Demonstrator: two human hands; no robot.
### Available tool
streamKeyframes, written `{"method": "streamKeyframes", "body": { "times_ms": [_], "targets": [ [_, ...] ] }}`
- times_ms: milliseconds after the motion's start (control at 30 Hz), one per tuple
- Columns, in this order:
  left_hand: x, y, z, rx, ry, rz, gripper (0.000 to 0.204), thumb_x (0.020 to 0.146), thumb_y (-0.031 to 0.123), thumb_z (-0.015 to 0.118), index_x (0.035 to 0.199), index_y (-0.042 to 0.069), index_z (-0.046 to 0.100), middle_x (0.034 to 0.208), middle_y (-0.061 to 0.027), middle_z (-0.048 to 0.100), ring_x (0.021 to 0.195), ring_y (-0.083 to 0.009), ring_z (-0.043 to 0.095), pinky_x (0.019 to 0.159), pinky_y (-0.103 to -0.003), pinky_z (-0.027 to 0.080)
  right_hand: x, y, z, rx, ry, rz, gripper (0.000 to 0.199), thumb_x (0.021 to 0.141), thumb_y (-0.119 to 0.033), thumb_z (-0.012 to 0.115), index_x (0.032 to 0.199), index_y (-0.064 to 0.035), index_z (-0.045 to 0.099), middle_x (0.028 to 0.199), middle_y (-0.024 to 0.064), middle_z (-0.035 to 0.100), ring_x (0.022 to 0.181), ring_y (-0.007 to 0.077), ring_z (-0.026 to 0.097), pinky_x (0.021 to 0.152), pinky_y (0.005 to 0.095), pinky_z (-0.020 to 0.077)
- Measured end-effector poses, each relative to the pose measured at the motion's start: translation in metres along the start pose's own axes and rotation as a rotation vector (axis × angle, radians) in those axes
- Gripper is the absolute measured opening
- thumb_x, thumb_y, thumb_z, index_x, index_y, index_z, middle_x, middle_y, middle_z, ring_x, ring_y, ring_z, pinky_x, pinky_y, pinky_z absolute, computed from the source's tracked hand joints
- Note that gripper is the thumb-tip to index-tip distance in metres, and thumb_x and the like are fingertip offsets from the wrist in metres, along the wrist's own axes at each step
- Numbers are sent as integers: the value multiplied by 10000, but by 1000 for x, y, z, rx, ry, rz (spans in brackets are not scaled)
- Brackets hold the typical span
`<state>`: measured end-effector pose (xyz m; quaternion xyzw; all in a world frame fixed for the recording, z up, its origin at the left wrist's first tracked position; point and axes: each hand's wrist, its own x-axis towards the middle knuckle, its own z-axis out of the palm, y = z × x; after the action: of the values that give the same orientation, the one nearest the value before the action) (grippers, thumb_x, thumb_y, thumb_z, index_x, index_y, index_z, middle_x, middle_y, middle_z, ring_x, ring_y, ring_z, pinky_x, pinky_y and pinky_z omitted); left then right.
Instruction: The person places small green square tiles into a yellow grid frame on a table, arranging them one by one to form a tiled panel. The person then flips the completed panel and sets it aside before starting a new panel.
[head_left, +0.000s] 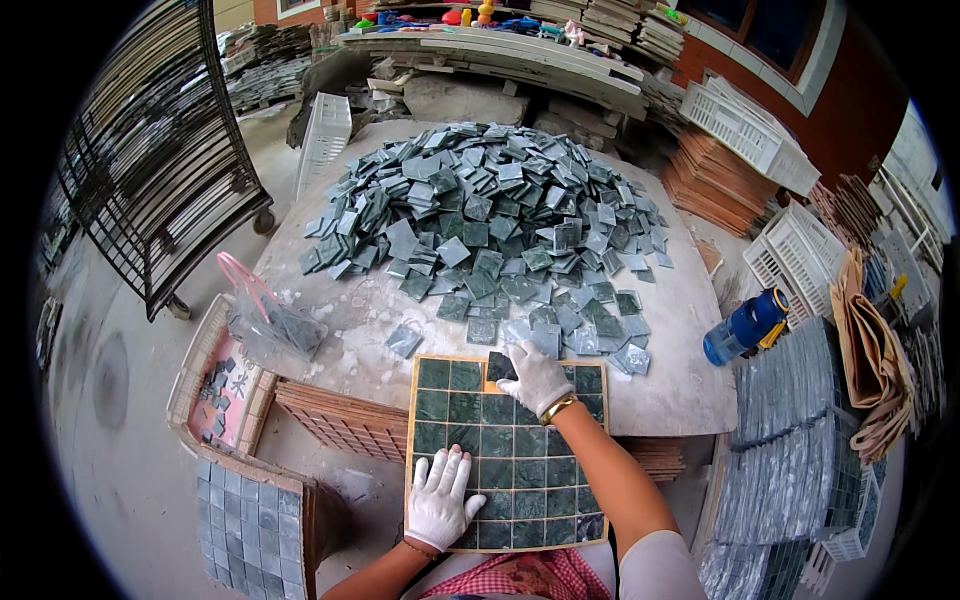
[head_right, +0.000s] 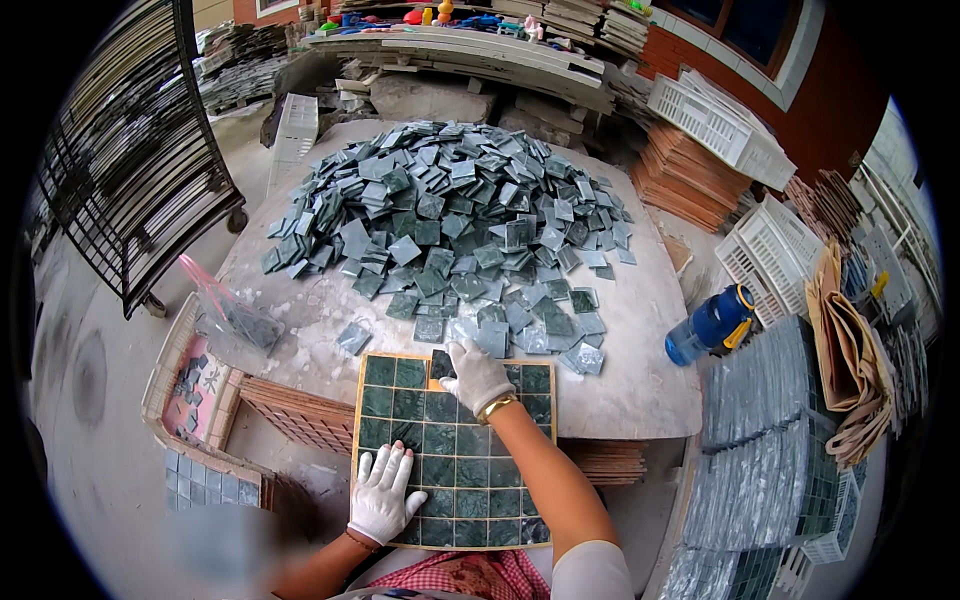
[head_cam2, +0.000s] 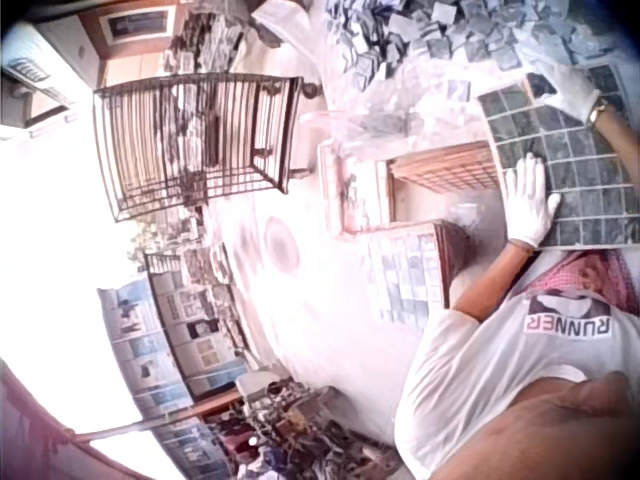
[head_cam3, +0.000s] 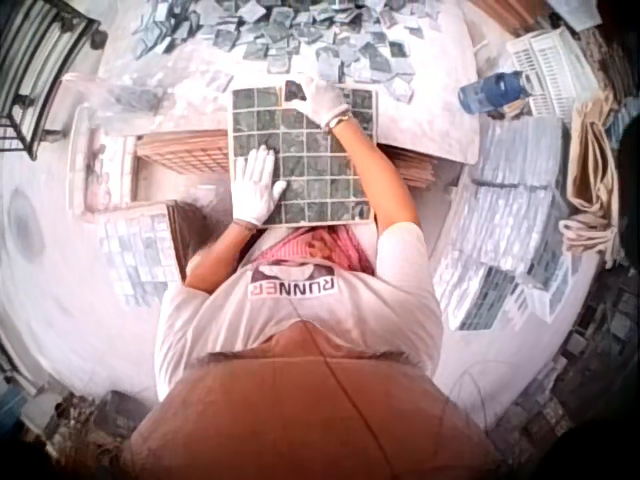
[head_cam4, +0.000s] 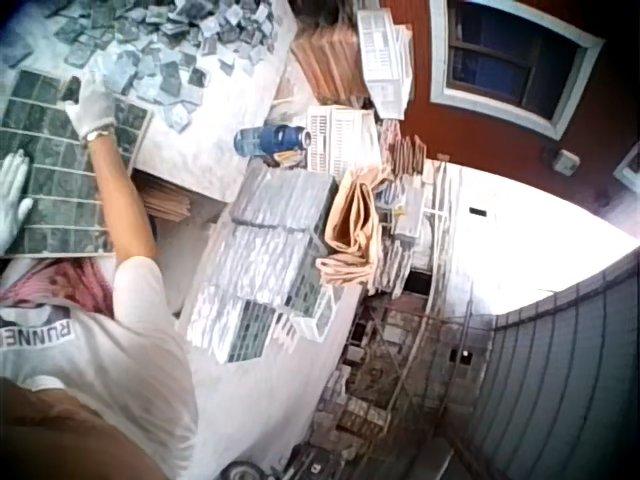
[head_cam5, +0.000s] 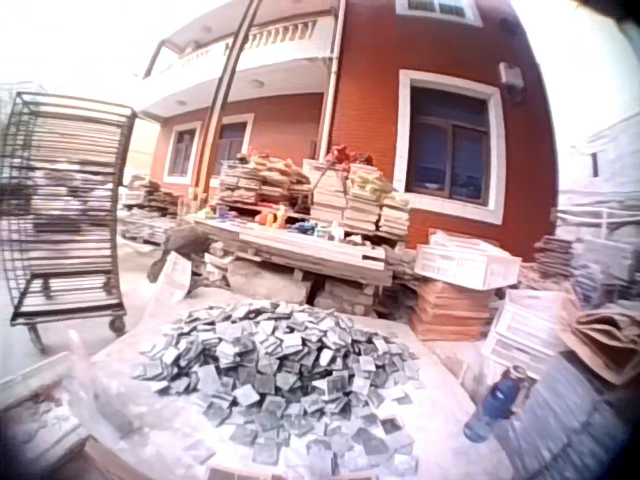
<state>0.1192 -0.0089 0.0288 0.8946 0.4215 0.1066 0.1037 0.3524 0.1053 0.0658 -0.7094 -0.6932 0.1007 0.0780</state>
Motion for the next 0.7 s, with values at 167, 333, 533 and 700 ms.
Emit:
{"method": "streamKeyframes", "body": {
  "times_ms": [167, 333, 533, 700],
  "targets": [
    [-22, 9, 1, -11, 24, 18, 650, 834, 434, 552, 1318, 9, 458, 1370, -159, 453, 1272, -315, 412, 1042, -517, 281, 13, 20, 9, 149, -23, -238, 450, 761, -299, 718, 1135, -81, 596, 1126, 106, 551, 1008, 282, 593, 845, 365, 501],
    [-47, 20, -2, -103, 13, 75, 621, 821, 427, 569, 1273, 6, 506, 1328, -154, 496, 1211, -320, 466, 1015, -506, 303, 1, 17, 26, 113, 47, -281, 423, 772, -262, 702, 1128, -59, 600, 1121, 104, 554, 980, 281, 598, 834, 361, 504],
    [-68, 13, 1, -174, -4, 152, 591, 813, 430, 596, 1242, 27, 544, 1304, -138, 529, 1214, -303, 483, 1011, -492, 309, 7, -4, -5, -118, -102, -223, 411, 793, -386, 670, 1047, -68, 613, 1074, 113, 563, 942, 280, 613, 788, 370, 522],
    [-63, 15, -6, -142, -21, 148, 580, 811, 426, 609, 1245, 46, 546, 1298, -116, 539, 1191, -293, 502, 1013, -473, 315, 12, -23, 37, -118, 61, -119, 560, 820, -494, 591, 1269, -164, 543, 1312, 66, 496, 1270, 267, 369, 1060, 432, 269]
  ]
}}
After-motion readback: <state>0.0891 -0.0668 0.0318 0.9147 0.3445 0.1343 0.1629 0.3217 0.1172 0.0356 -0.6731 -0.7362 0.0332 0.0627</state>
